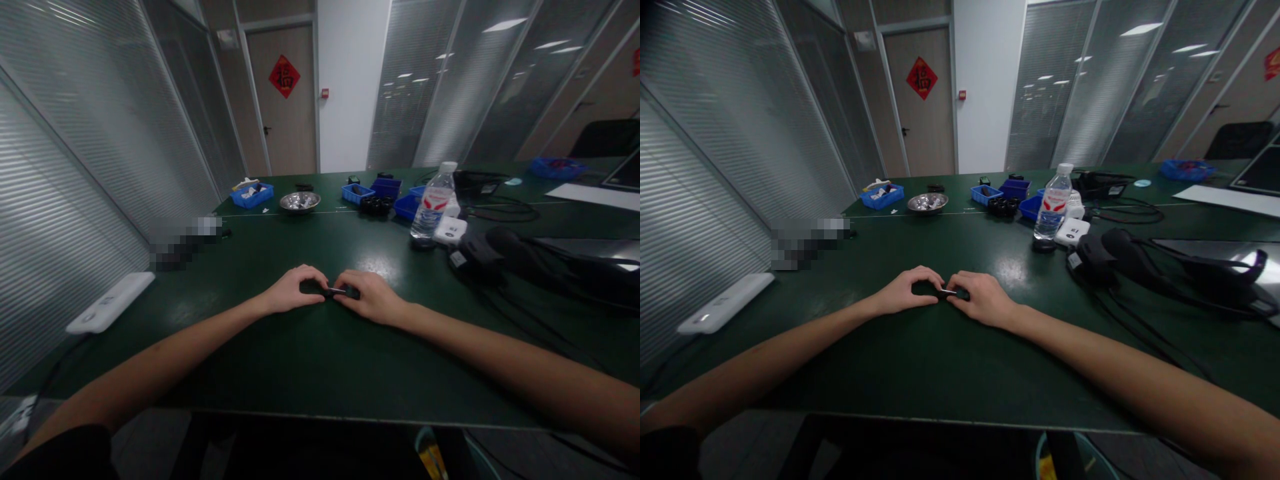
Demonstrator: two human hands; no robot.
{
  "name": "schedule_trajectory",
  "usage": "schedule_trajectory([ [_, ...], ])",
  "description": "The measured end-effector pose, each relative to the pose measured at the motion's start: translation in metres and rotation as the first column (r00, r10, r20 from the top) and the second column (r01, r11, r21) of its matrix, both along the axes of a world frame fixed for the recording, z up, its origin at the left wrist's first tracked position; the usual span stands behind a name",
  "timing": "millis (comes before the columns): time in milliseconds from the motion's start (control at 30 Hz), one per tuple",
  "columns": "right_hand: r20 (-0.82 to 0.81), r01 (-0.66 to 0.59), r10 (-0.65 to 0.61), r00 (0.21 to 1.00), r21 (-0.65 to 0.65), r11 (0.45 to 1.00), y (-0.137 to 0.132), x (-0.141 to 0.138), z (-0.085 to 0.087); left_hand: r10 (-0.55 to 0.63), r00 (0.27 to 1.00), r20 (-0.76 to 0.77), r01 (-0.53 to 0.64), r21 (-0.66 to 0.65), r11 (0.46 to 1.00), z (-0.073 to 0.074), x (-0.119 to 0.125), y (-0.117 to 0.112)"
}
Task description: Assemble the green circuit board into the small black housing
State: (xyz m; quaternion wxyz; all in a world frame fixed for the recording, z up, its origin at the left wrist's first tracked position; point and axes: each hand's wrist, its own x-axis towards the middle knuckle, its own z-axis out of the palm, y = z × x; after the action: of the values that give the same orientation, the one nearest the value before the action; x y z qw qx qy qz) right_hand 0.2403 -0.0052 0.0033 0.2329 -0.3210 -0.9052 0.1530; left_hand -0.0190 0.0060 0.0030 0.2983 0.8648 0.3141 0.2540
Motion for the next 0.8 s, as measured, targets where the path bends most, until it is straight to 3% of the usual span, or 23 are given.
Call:
schedule_trajectory([
  [533, 0.015, 0.014, -0.014, 1.000, -0.010, 1.000, -0.0005, -0.0005, 0.0001, 0.002, 1.000, -0.011, -0.002, 0.021, 1.000, -0.0022, 0.0013, 0.0002],
  [800, 0.000, -0.006, 0.006, 1.000, -0.011, 1.000, 0.0000, 0.0006, -0.0017, 0.035, 0.999, -0.032, -0.033, 0.040, 0.999, 0.0035, 0.0019, -0.0058],
])
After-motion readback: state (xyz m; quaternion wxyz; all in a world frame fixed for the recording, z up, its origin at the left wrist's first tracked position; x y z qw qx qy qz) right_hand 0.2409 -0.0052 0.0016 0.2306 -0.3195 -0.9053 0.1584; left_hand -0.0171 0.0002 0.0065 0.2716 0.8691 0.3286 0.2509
